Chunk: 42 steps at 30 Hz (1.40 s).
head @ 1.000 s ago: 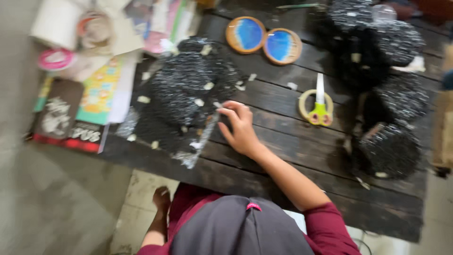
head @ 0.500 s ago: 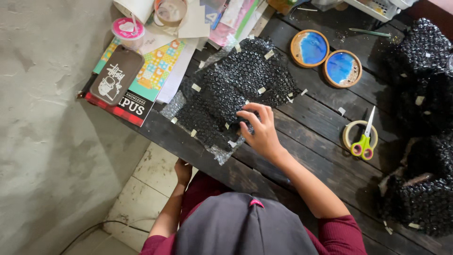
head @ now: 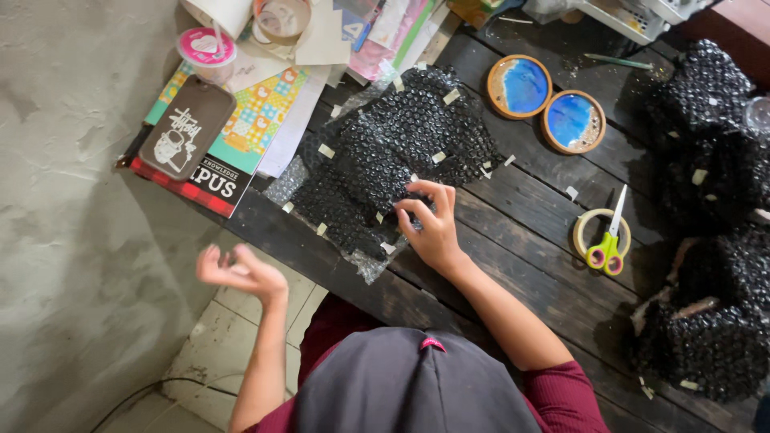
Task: The person packages a small wooden disk by wrapping it in black bubble wrap and securing the package with adhesive tape.
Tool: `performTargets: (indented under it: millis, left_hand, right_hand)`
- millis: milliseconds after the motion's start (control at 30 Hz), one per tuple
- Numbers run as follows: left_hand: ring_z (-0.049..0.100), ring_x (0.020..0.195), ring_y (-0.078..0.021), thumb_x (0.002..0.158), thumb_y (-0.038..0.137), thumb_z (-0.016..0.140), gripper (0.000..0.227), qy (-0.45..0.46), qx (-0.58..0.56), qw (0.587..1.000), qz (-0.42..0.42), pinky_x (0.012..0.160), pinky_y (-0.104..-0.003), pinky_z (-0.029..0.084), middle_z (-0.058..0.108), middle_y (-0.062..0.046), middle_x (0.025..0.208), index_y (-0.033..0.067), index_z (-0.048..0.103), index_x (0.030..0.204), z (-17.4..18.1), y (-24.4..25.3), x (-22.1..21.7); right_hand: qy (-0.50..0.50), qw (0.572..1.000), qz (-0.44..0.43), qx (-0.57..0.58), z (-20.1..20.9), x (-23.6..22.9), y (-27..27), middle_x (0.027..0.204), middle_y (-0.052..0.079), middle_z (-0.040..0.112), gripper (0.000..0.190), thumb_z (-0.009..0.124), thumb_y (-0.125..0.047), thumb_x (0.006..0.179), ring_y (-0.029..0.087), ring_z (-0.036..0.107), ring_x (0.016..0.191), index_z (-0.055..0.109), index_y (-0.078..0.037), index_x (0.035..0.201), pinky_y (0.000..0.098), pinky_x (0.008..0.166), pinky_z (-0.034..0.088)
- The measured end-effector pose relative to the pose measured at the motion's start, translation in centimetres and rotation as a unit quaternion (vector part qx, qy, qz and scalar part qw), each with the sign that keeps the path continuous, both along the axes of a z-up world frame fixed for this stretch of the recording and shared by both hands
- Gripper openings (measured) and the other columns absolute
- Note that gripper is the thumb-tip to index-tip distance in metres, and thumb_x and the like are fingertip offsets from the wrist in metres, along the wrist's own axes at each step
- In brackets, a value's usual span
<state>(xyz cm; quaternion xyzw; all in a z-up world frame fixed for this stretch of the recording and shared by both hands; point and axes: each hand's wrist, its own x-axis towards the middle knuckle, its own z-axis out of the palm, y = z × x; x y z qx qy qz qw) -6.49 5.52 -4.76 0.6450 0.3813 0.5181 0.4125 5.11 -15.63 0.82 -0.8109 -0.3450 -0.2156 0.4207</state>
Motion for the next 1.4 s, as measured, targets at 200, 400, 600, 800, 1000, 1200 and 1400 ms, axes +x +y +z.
performTargets:
  millis: [200, 400, 600, 800, 1000, 1200, 1400]
  left_hand:
    - [0.050, 0.091, -0.0162, 0.077, 0.015, 0.059, 0.019, 0.149, 0.300, 0.904, -0.266, 0.086, -0.033, 0.028, 0.057, 0.003, 0.097, 0.0122, 0.057, 0.095, 4.3, 0.5, 3.7]
    - [0.040, 0.100, -0.0206, 0.075, 0.031, 0.061, 0.040, 0.313, 0.298, 0.863, -0.262, 0.081, -0.041, 0.023, 0.055, 0.003, 0.108, 0.0178, 0.052, 0.112, 4.0, -0.8, 6.0]
    - [0.047, 0.088, -0.0193, 0.073, 0.011, 0.065, 0.032, 0.281, 0.257, 0.865, -0.328, 0.080, -0.038, 0.029, 0.055, 0.004, 0.085, 0.0160, 0.052, 0.102, 5.4, -1.0, 7.1]
    - [0.058, 0.075, -0.0179, 0.072, -0.001, 0.063, 0.020, 0.042, 0.294, 0.867, -0.401, 0.072, -0.030, 0.044, 0.059, 0.001, 0.084, 0.0120, 0.062, 0.087, 10.3, -3.9, 7.6]
    - [0.059, 0.071, -0.0160, 0.083, 0.009, 0.050, 0.014, -0.074, 0.379, 0.741, -0.549, 0.066, -0.030, 0.043, 0.059, 0.002, 0.075, 0.0140, 0.063, 0.082, 13.9, -9.9, 6.0]
    - [0.058, 0.076, -0.0159, 0.087, 0.011, 0.048, 0.013, -0.071, 0.365, 0.702, -0.607, 0.066, -0.027, 0.045, 0.060, 0.001, 0.081, 0.0128, 0.061, 0.083, 11.1, -14.6, 4.5]
    - [0.055, 0.094, -0.0346, 0.084, 0.009, 0.052, 0.019, -0.056, 0.090, 0.512, -0.853, 0.079, -0.042, 0.046, 0.059, -0.015, 0.098, 0.0019, 0.054, 0.102, 10.9, -13.1, 4.4]
  right_hand:
    - [0.009, 0.999, -0.003, 0.046, -0.5, 0.3, -0.3, 0.093, 0.006, 0.054, 0.010, 0.063, -0.005, 0.071, 0.021, 0.050, 0.075, 0.062, -0.012, 0.079, 0.0287, 0.066, 0.045]
    - [0.045, 0.996, -0.002, 0.072, 0.4, 0.0, -0.4, 0.091, 0.009, 0.055, 0.011, 0.060, -0.002, 0.073, 0.023, 0.054, 0.075, 0.061, -0.009, 0.081, 0.0306, 0.067, 0.046]
    - [0.058, 0.995, 0.011, 0.080, -0.1, 0.1, -0.6, 0.093, 0.010, 0.054, 0.011, 0.058, -0.002, 0.075, 0.024, 0.056, 0.075, 0.060, -0.008, 0.084, 0.0312, 0.068, 0.048]
    - [0.184, 0.964, 0.018, 0.192, 0.0, -0.3, -1.2, 0.100, 0.013, 0.047, 0.022, 0.047, -0.021, 0.086, 0.019, 0.047, 0.083, 0.050, -0.005, 0.100, 0.0279, 0.070, 0.042]
    - [0.493, 0.739, 0.062, 0.454, -0.3, -0.7, -5.8, 0.120, 0.012, 0.048, 0.051, 0.042, -0.054, 0.081, 0.013, 0.059, 0.090, 0.025, -0.023, 0.119, 0.0150, 0.062, 0.047]
    - [0.450, 0.829, 0.095, 0.319, 1.2, -1.7, -10.2, 0.135, 0.020, 0.031, 0.097, 0.074, -0.037, 0.057, 0.024, 0.043, 0.113, 0.012, -0.019, 0.130, 0.0363, 0.088, 0.042]
    - [0.369, 0.909, -0.069, 0.182, 2.2, -1.3, -10.8, 0.113, 0.012, 0.055, 0.030, 0.052, -0.007, 0.082, 0.020, 0.049, 0.112, 0.043, -0.006, 0.111, 0.0305, 0.087, 0.040]
